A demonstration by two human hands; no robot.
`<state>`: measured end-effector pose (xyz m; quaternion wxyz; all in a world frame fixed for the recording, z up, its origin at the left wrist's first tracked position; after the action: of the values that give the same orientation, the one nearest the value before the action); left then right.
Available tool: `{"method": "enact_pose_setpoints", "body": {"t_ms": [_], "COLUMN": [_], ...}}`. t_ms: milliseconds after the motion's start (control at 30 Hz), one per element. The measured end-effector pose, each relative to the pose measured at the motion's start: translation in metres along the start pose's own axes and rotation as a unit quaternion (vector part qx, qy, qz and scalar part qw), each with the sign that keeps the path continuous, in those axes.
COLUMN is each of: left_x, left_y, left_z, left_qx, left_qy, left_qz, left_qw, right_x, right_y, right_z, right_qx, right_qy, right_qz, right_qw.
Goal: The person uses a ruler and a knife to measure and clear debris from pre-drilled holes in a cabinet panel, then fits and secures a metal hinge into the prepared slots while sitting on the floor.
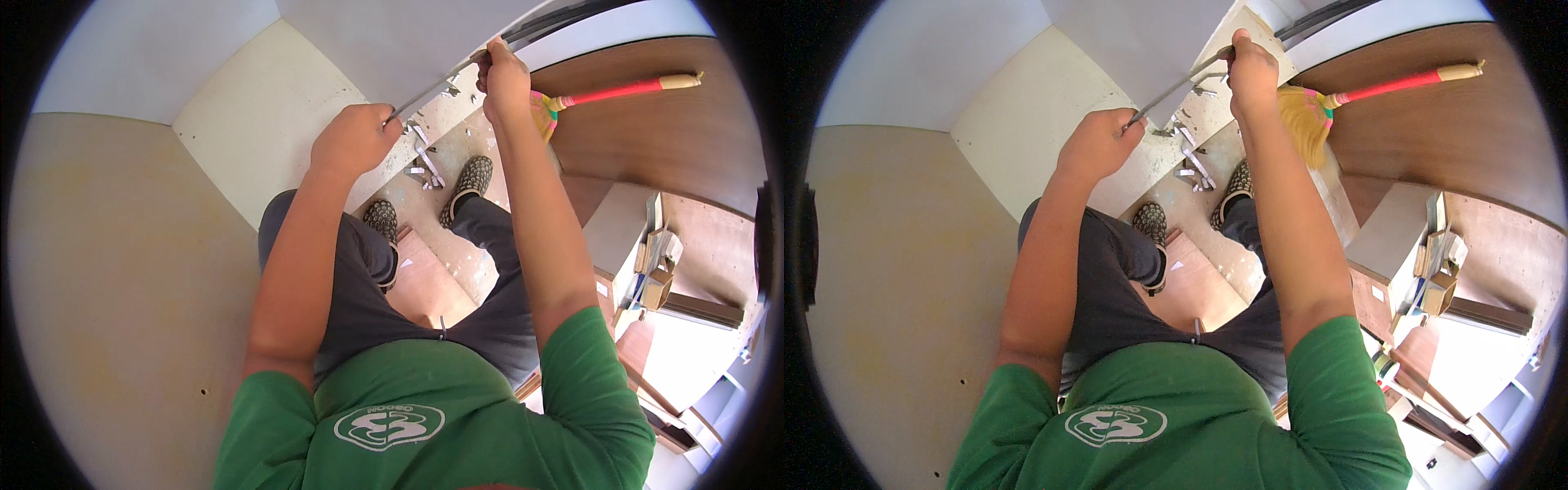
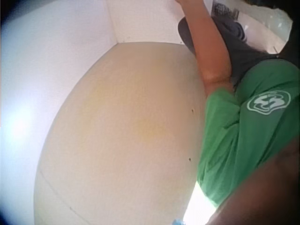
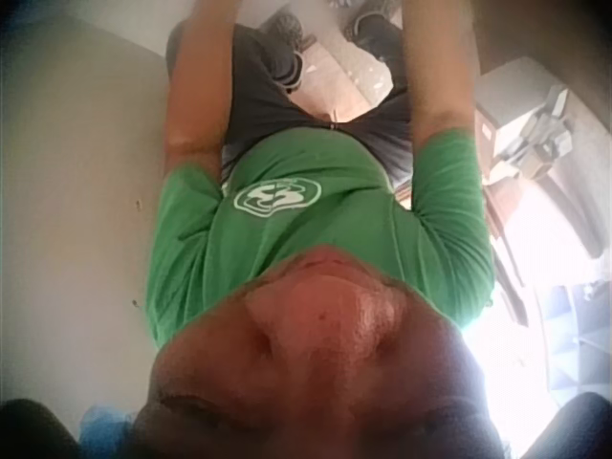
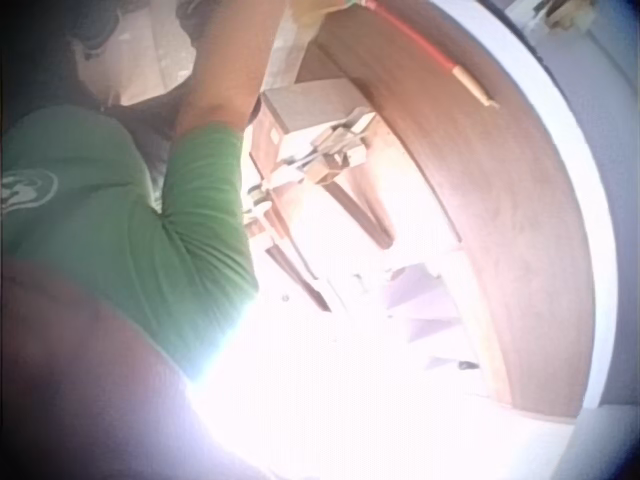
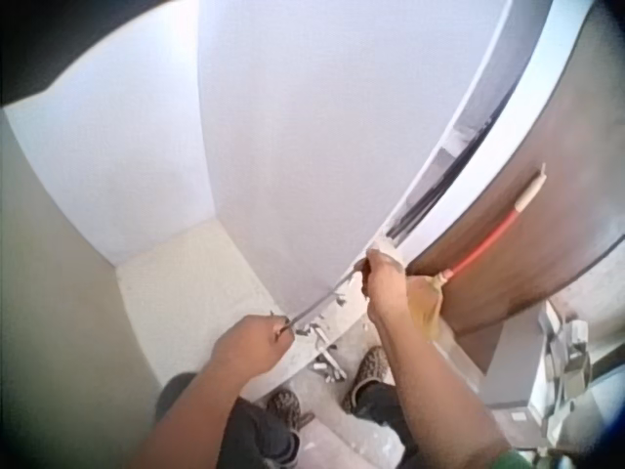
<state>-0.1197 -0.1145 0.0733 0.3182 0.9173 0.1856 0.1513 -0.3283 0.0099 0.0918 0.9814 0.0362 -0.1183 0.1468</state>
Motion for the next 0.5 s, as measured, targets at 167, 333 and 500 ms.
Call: {"method": "enact_pose_setpoints", "body": {"t_ms": [167,333,500], "left_x": [0.014,0.042,0.021], "left_y": [0.02,0.045,0.032], "left_z": [-0.005,-0.025,-0.023], "left_qx": [-0.005,0.013,-0.051], "left_qy": [0.012,0.022,0.045], "left_qz": [-0.008,-0.012,0.051], "left_qw": [1.0,1.0,0.996], "right_x": [0.016,0.043,0.022], "right_y": [-0.003,-0.01,-0.005], "right_z": [0.015,0.04,0.013], "right_qx": [0.002,-0.031,-0.068], "right_qy": [0.011,0.084,0.013], "right_qz": [0.021,0.021,-0.001], "right_qw": [1.0,0.996,0.998]}}
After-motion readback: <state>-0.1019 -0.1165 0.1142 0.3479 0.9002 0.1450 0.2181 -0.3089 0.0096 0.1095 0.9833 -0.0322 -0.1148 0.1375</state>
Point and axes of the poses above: each hand's wrist, its own x-axis away from the middle knuckle, its own y-axis out of the back of the hand, z = x × y, the point moved 5 cm from there along -x, towards the middle knuckle, and after that the axes turned 1 degree about -y, right-handed, at the moved point
